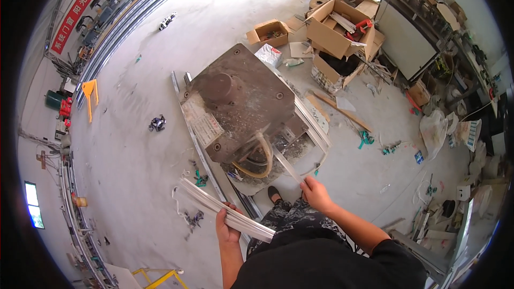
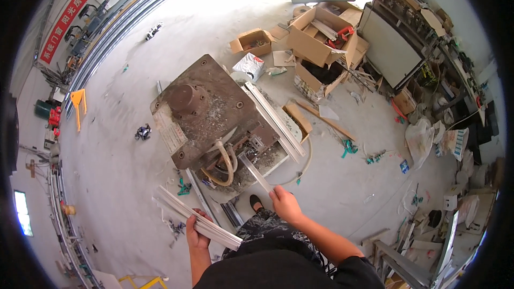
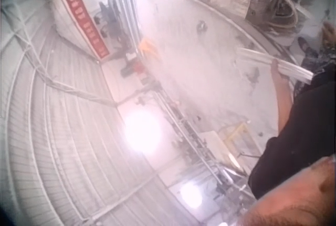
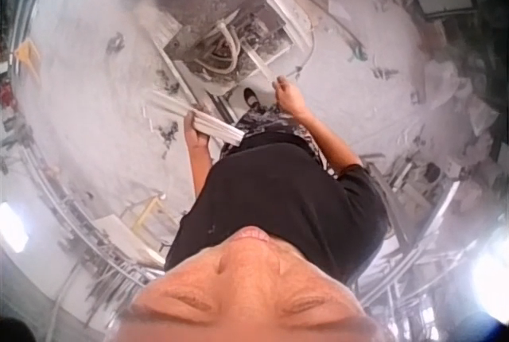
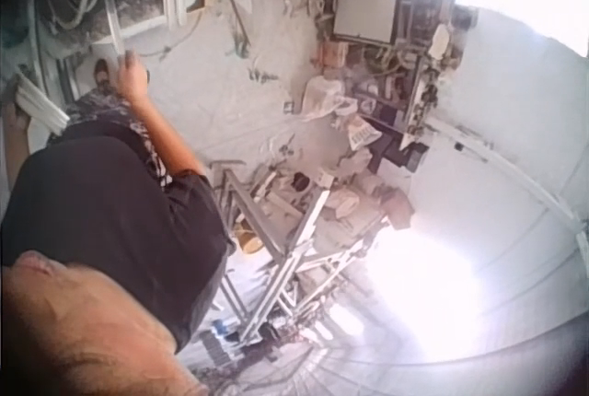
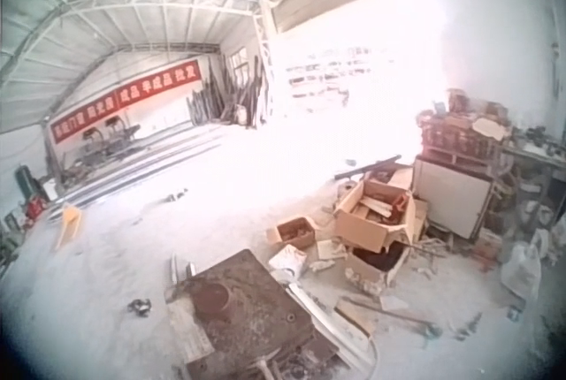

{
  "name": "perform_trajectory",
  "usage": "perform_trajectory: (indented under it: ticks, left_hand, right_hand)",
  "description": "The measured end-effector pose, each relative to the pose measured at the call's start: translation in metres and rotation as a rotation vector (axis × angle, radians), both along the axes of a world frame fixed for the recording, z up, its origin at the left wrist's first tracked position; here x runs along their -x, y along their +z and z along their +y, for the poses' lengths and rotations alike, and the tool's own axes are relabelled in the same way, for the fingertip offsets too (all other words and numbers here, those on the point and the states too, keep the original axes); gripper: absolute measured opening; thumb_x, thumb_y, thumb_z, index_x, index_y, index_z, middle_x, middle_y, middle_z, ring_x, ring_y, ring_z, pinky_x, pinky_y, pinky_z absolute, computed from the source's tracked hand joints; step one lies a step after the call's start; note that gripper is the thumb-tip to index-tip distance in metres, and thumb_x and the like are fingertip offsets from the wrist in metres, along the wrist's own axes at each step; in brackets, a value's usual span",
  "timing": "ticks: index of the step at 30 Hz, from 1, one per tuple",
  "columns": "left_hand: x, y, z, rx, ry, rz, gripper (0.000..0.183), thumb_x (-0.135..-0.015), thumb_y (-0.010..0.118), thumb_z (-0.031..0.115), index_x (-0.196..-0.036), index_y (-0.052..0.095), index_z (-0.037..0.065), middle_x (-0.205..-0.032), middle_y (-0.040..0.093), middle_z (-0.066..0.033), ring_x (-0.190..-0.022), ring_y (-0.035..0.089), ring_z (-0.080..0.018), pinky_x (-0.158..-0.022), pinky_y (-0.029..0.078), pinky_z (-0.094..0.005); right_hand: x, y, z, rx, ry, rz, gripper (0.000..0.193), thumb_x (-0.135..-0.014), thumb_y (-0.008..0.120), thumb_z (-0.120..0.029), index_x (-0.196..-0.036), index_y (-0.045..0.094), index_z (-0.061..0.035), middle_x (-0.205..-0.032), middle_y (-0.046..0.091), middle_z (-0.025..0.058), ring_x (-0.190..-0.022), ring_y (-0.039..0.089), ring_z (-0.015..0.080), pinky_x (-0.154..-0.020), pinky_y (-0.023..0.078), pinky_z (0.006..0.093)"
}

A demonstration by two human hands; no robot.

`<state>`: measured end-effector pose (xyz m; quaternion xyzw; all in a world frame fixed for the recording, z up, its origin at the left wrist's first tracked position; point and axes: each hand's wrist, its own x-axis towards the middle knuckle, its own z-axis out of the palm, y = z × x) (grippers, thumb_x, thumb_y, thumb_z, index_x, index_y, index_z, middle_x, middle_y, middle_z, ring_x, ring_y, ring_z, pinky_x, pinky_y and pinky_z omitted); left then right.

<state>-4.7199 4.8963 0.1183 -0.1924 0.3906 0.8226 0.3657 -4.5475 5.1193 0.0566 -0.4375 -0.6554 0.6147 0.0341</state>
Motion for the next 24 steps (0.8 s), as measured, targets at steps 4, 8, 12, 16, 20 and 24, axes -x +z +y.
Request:
perform_trajectory:
  ticks: [4,8,12,16,20,24]
  left_hand:
    - [0.020,-0.005,-0.009,-0.002,0.075,0.040,0.025,-0.078,0.064,0.012,-0.100,0.054,0.006,-0.092,0.055,-0.0043,-0.087,0.057,-0.0176,-0.078,0.052,-0.0340]
    - [0.035,-0.006,-0.017,-0.047,0.070,0.052,0.024,-0.079,0.063,0.009,-0.101,0.053,0.005,-0.094,0.053,-0.0049,-0.089,0.055,-0.0179,-0.081,0.050,-0.0351]
    - [0.043,-0.016,-0.014,-0.015,0.031,0.011,0.024,-0.080,0.061,0.010,-0.101,0.052,0.003,-0.093,0.054,-0.0065,-0.089,0.055,-0.0198,-0.081,0.049,-0.0359]
    - [0.039,-0.014,0.010,-0.044,-0.131,-0.022,0.030,-0.079,0.062,0.014,-0.102,0.052,-0.001,-0.092,0.055,-0.0125,-0.087,0.056,-0.0247,-0.080,0.048,-0.0368]
    - [0.030,-0.018,0.018,-0.007,-0.165,0.003,0.036,-0.078,0.063,0.019,-0.107,0.051,0.000,-0.094,0.057,-0.0118,-0.084,0.058,-0.0256,-0.077,0.049,-0.0361]
    - [0.018,-0.013,0.023,-0.038,-0.157,-0.045,0.040,-0.079,0.063,0.016,-0.112,0.050,-0.003,-0.100,0.058,-0.0150,-0.091,0.059,-0.0277,-0.084,0.050,-0.0395]
  right_hand:
    - [-0.061,-0.020,-0.018,-0.207,-0.051,-0.105,0.019,-0.090,0.052,-0.022,-0.081,0.052,-0.0057,-0.061,0.054,0.0145,-0.057,0.055,0.0324,-0.055,0.043,0.0398]
    - [-0.100,0.005,0.015,-0.761,-0.193,-0.134,0.009,-0.083,0.060,-0.009,-0.077,0.055,-0.0046,-0.068,0.053,0.0139,-0.063,0.052,0.0338,-0.055,0.042,0.0418]
    - [-0.023,0.017,0.105,-0.839,-0.195,-0.139,0.015,-0.087,0.055,-0.020,-0.090,0.061,-0.0065,-0.078,0.056,0.0150,-0.077,0.054,0.0345,-0.066,0.043,0.0427]
    - [0.047,-0.002,0.156,-0.857,-0.089,-0.019,0.020,-0.086,0.056,-0.022,-0.092,0.062,-0.0041,-0.086,0.059,0.0165,-0.083,0.056,0.0354,-0.072,0.044,0.0418]
    - [0.050,0.039,0.127,-0.976,-0.057,-0.051,0.016,-0.084,0.058,-0.016,-0.088,0.062,-0.0006,-0.083,0.061,0.0155,-0.081,0.058,0.0334,-0.071,0.046,0.0391]
    - [0.002,0.058,0.040,-0.569,-0.078,0.048,0.009,-0.080,0.064,-0.010,-0.085,0.063,-0.0030,-0.079,0.061,0.0120,-0.070,0.059,0.0283,-0.060,0.047,0.0341]
